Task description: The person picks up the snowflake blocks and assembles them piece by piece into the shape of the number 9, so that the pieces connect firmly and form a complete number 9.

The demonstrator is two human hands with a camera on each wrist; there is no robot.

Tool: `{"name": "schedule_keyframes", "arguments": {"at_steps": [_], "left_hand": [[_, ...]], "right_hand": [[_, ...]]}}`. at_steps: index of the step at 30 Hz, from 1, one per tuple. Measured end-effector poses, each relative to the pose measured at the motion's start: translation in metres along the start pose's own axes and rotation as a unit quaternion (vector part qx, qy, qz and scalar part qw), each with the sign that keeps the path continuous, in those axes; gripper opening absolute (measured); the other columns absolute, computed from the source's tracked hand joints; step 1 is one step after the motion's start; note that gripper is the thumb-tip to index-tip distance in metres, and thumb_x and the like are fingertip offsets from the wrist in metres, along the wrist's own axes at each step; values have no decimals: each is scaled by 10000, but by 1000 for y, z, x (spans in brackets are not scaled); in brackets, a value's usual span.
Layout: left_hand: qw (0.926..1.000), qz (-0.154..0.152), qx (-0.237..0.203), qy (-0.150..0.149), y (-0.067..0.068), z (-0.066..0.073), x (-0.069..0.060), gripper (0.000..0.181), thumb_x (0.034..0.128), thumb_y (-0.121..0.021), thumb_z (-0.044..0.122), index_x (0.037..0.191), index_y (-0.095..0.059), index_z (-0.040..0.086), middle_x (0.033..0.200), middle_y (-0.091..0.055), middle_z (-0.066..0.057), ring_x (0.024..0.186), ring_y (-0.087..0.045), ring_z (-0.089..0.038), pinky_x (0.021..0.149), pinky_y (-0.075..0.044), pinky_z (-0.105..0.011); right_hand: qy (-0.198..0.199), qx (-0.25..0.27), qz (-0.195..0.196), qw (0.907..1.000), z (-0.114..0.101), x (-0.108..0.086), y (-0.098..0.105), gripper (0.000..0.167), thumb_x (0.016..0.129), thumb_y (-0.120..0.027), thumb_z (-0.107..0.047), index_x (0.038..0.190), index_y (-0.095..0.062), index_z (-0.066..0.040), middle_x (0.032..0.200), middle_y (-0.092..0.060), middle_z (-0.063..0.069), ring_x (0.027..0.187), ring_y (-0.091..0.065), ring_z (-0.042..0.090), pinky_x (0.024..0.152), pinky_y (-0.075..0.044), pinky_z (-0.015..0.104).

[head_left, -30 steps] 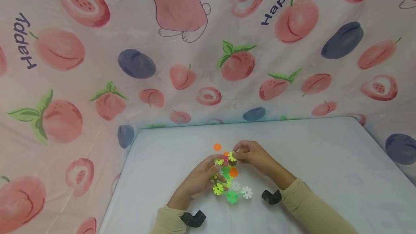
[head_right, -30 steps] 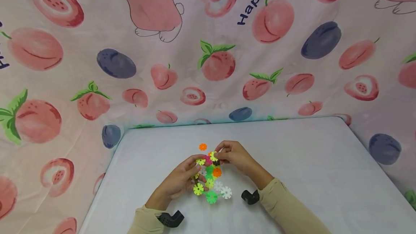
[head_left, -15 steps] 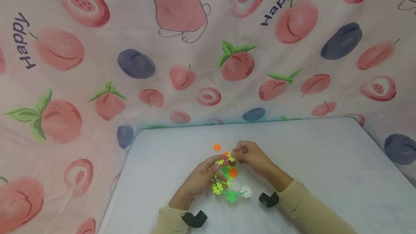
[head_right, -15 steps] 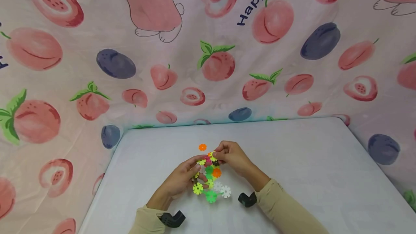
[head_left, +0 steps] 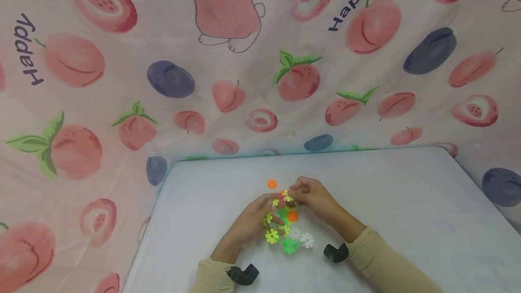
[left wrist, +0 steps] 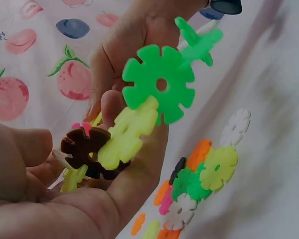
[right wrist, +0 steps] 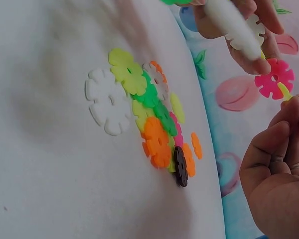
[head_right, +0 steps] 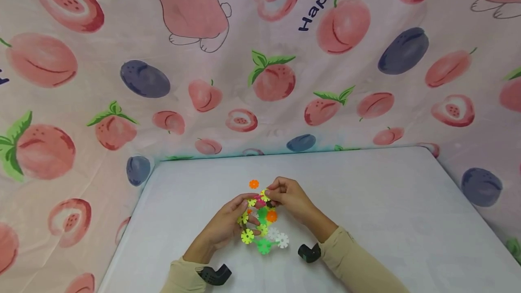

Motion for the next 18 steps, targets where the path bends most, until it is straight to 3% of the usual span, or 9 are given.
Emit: {"name": "schedule_keyframes", "arguments": {"at_steps": [4,7,11,18], "left_hand": [[9996,267,-35,68,6,-4,0,427,1098,-435,338,1523,-424,296,1424,-504,-249,952,-694,-236,818,-624,-471],[9992,371,-96,127,8,-6,-1,501,1089,-459,345,1573,-345,279,1423,-492,-251,953,-698,-243,823,-623,-472],[9987,277,-371,213,6,-7,0,540,1078,-480,374,1562,-351,172,1440,-489,-269,1023,-699,-247,848,-614,-494],[9965,164,-788,224,2,-7,1,401,1102,-422,335,1444,-438,126,1396,-508,-291,1061,-691,-252,874,-598,-541]], "right_hand": [[28,-3,12,10000,-1,0,0,211,968,-697,-182,1051,-634,2,880,-681,209,812,-627,358,872,-583,520],[-16,-20,32,10000,0,0,0,218,968,-702,-190,1064,-644,-3,868,-687,170,812,-643,338,884,-584,525],[1,-50,1,10000,-1,1,0,246,973,-697,-199,1093,-643,10,850,-690,148,826,-656,349,897,-580,536],[53,-56,0,10000,-4,2,0,236,973,-697,-191,1089,-649,9,801,-666,168,796,-640,337,883,-584,531]]}}
Point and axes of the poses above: each hand's wrist, its own x-axis towards the middle knuckle, its own y-axis out of the back of the hand, z = x × y, the point moved 9 cm from there along x, towards the middle knuckle
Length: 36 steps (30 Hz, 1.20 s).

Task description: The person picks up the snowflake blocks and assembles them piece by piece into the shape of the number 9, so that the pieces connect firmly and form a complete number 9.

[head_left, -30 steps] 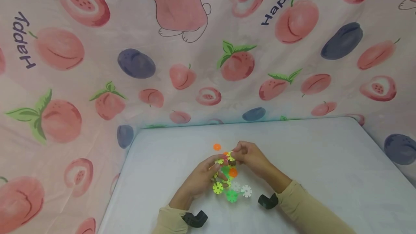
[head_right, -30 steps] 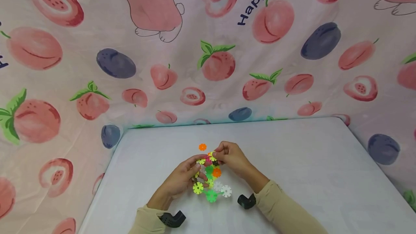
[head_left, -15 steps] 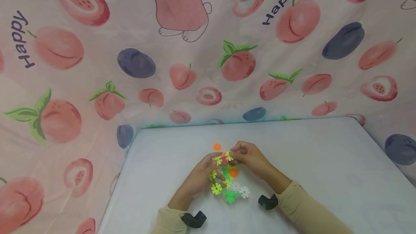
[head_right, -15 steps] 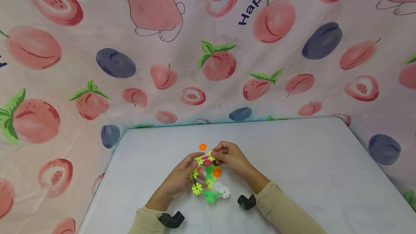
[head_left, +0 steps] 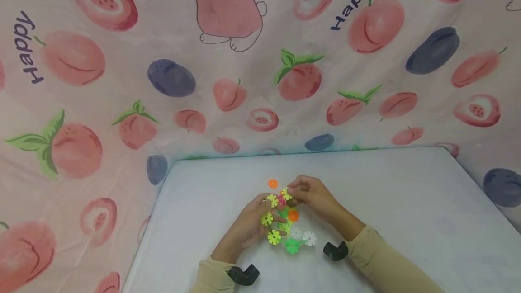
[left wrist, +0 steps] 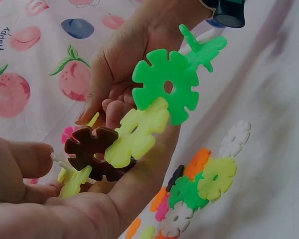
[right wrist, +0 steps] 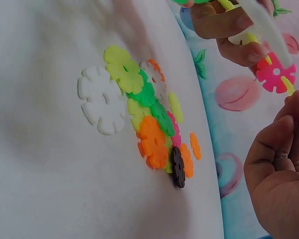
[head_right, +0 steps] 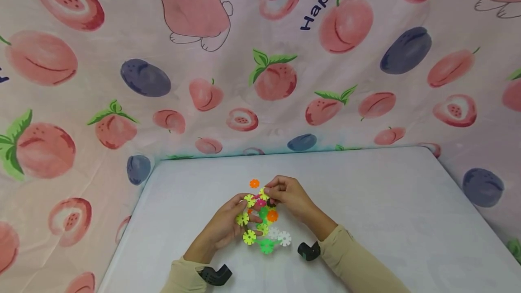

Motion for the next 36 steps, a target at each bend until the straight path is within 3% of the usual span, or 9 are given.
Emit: {"name": "schedule_keyframes", "arguments": {"at_steps": [5,11,15,20,25,30,36], "left_hand": [[9999,122,-31,26,2,0,0,373,1108,-385,371,1399,-453,146,1327,-553,-235,1032,-682,-239,886,-596,-535],[9998,174,35,1,2,2,1,323,1112,-388,331,1363,-458,141,1249,-583,-237,1016,-693,-240,877,-595,-553],[9998,203,32,-8,1,3,0,317,1117,-377,306,1352,-459,110,1155,-599,-225,1002,-699,-243,872,-593,-563],[9996,297,-26,-3,2,3,-3,323,1116,-382,300,1370,-457,115,1233,-577,-244,994,-687,-234,885,-591,-557],[9989,460,82,14,9,3,-3,344,1109,-393,345,1369,-472,133,1340,-554,-257,1005,-686,-224,896,-600,-499],[9984,553,73,42,11,3,-4,318,1096,-435,360,1330,-492,153,1308,-543,-266,1001,-704,-243,862,-605,-522],[9974,683,214,-3,13,6,-5,303,1098,-436,352,1315,-513,155,1111,-527,-115,1013,-677,-221,878,-609,-440]], "right_hand": [[-28,32,37,10000,-2,0,0,229,970,-701,-191,1087,-655,0,790,-652,176,801,-615,388,894,-573,566],[-41,-28,18,10000,-2,0,0,262,972,-702,-223,1105,-652,-3,789,-678,67,821,-621,400,909,-574,556],[-66,-38,-41,10000,1,1,1,281,974,-702,-246,1109,-655,-3,807,-674,102,831,-630,394,913,-571,551],[-244,-150,52,9996,11,3,7,292,1004,-654,-291,1121,-674,-24,934,-659,173,876,-636,349,891,-586,425],[-419,-737,302,9959,15,1,18,309,1009,-636,-336,1123,-706,-57,1044,-670,178,920,-621,291,833,-567,312],[-572,-1701,407,9829,24,2,23,240,974,-691,-319,1068,-748,-106,1025,-713,62,956,-596,224,794,-546,335],[-184,-2729,-93,9618,27,2,15,109,940,-734,-266,986,-784,-182,987,-737,-51,925,-600,176,817,-519,342]]}}
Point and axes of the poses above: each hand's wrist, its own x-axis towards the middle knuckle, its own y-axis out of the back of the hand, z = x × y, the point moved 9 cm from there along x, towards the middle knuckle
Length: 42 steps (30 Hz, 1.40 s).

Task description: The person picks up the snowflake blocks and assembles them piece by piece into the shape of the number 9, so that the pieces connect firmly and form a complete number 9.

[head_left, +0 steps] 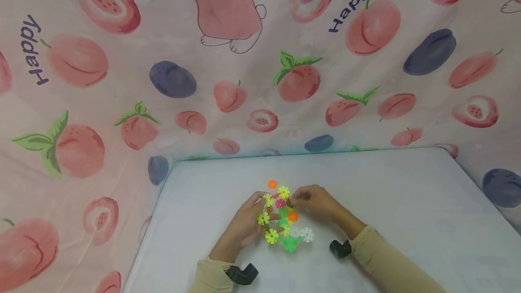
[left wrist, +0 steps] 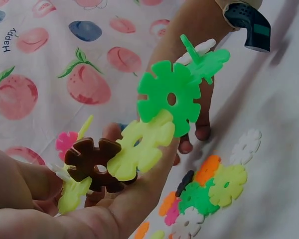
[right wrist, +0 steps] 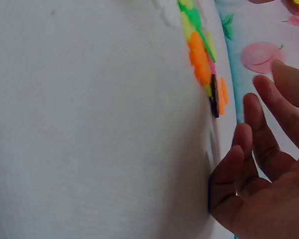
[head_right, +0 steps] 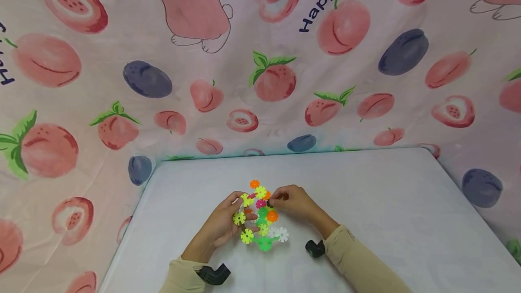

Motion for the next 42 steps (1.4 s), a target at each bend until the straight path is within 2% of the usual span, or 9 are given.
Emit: {"name": "schedule_keyframes", "arguments": {"at_steps": [6,11,19,23,27,33,35,38,42], "left_hand": [[9998,205,-22,-49,6,0,2,314,1103,-423,326,1334,-515,134,1113,-549,-123,1082,-676,-248,919,-598,-446],[9989,447,67,-103,11,2,2,298,1105,-408,269,1321,-524,99,1123,-583,-129,1025,-631,-210,896,-602,-375],[9936,931,639,-63,19,4,-2,299,1078,-461,281,1275,-588,95,1267,-576,-117,1056,-608,-197,836,-572,-283],[9864,1134,1188,-12,24,4,-3,263,1058,-475,270,1218,-612,111,1194,-594,-87,954,-570,-175,744,-493,-263],[9861,914,1384,-111,23,4,0,227,1048,-486,224,1194,-583,79,1097,-602,-84,922,-553,-176,755,-482,-279],[9894,379,1361,-322,16,0,3,202,1033,-512,132,1214,-510,42,1066,-631,-76,961,-604,-171,886,-537,-339],[9894,268,1382,-362,14,-2,3,266,1018,-518,103,1276,-487,51,1065,-614,-82,955,-602,-169,919,-535,-372],[9900,115,1344,-407,12,-2,2,440,997,-520,66,1428,-433,101,1195,-611,-130,977,-605,-176,954,-530,-397],[9905,-12,1336,-334,10,-3,2,636,984,-530,52,1561,-360,257,1348,-516,-186,1013,-605,-197,965,-535,-398]], "right_hand": [[267,-776,-292,9962,-1,0,-12,143,844,-831,-198,980,-790,-220,1040,-726,-64,854,-571,141,751,-504,306],[366,-1137,-377,9921,-2,-1,-16,206,795,-875,-178,963,-773,-237,1025,-702,-75,852,-552,128,756,-504,277],[514,-1219,-433,9903,-2,0,-15,208,817,-851,-152,897,-690,-256,877,-644,-111,838,-555,132,761,-509,291],[642,-1022,-315,9922,0,-1,-10,195,845,-813,-128,894,-684,-267,877,-656,-116,837,-575,129,764,-511,295],[563,-550,-119,9968,3,-3,-1,178,867,-791,-142,919,-703,-288,887,-671,-104,845,-602,139,761,-530,302],[357,81,202,9991,1,-2,11,118,888,-782,-165,935,-751,-269,880,-710,-73,849,-636,168,764,-553,321],[349,154,351,9987,-2,-3,15,101,887,-785,-174,928,-752,-260,867,-712,-68,840,-640,162,755,-555,310],[332,308,544,9975,-8,-4,20,86,879,-791,-168,927,-753,-228,849,-710,-48,819,-642,164,731,-560,309],[330,346,705,9964,-17,-7,26,70,880,-791,-181,938,-753,-191,841,-711,-37,812,-642,159,732,-557,318]]}}
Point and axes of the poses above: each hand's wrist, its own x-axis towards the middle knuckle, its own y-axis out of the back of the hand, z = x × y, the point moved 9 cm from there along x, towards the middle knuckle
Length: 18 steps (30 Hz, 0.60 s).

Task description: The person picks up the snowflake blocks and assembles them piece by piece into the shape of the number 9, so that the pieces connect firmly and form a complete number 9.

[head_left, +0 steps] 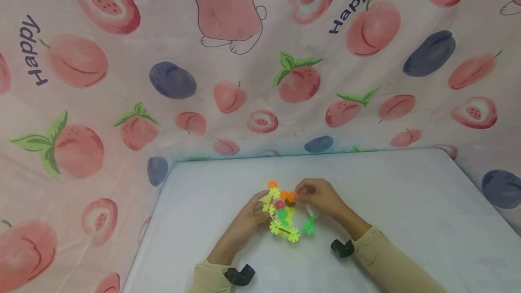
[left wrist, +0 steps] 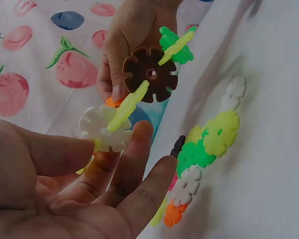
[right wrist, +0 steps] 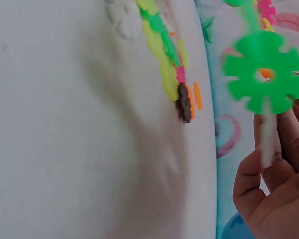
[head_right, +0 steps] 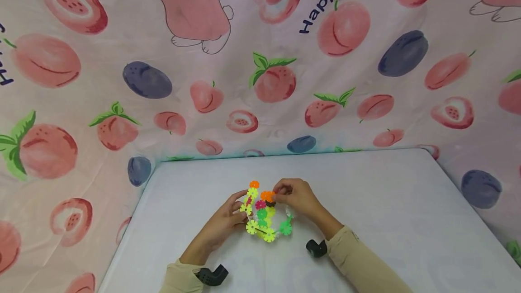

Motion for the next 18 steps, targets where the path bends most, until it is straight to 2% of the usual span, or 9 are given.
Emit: {"name": "schedule_keyframes", "arguments": {"at_steps": [3,8,13,18], "left_hand": [[9999,-88,118,2,-2,0,-1,688,978,-541,60,1578,-343,332,1341,-455,-180,1029,-594,-200,962,-535,-396],[9987,-244,419,-179,-6,6,-4,689,987,-529,68,1591,-325,327,1291,-477,-156,1045,-591,-193,967,-522,-405],[9984,-328,378,-273,-7,9,-5,691,984,-512,39,1591,-325,312,1197,-519,-124,1001,-602,-178,928,-527,-369],[9983,-331,421,-248,-7,10,-6,689,983,-522,51,1587,-330,320,1190,-533,-118,994,-608,-167,908,-527,-339]], "right_hand": [[77,-80,54,9999,-8,-1,1,63,885,-791,-200,936,-754,-200,838,-719,-52,829,-649,151,748,-553,323],[329,-272,106,9990,-20,-4,3,52,890,-790,-219,924,-752,-228,836,-730,-91,836,-655,124,746,-545,315],[523,-429,198,9975,-29,-4,4,62,885,-797,-219,914,-752,-251,837,-729,-124,836,-648,108,743,-529,303],[625,-588,325,9958,-31,-5,6,83,884,-798,-202,912,-753,-266,849,-728,-144,837,-638,85,721,-514,287]]}}
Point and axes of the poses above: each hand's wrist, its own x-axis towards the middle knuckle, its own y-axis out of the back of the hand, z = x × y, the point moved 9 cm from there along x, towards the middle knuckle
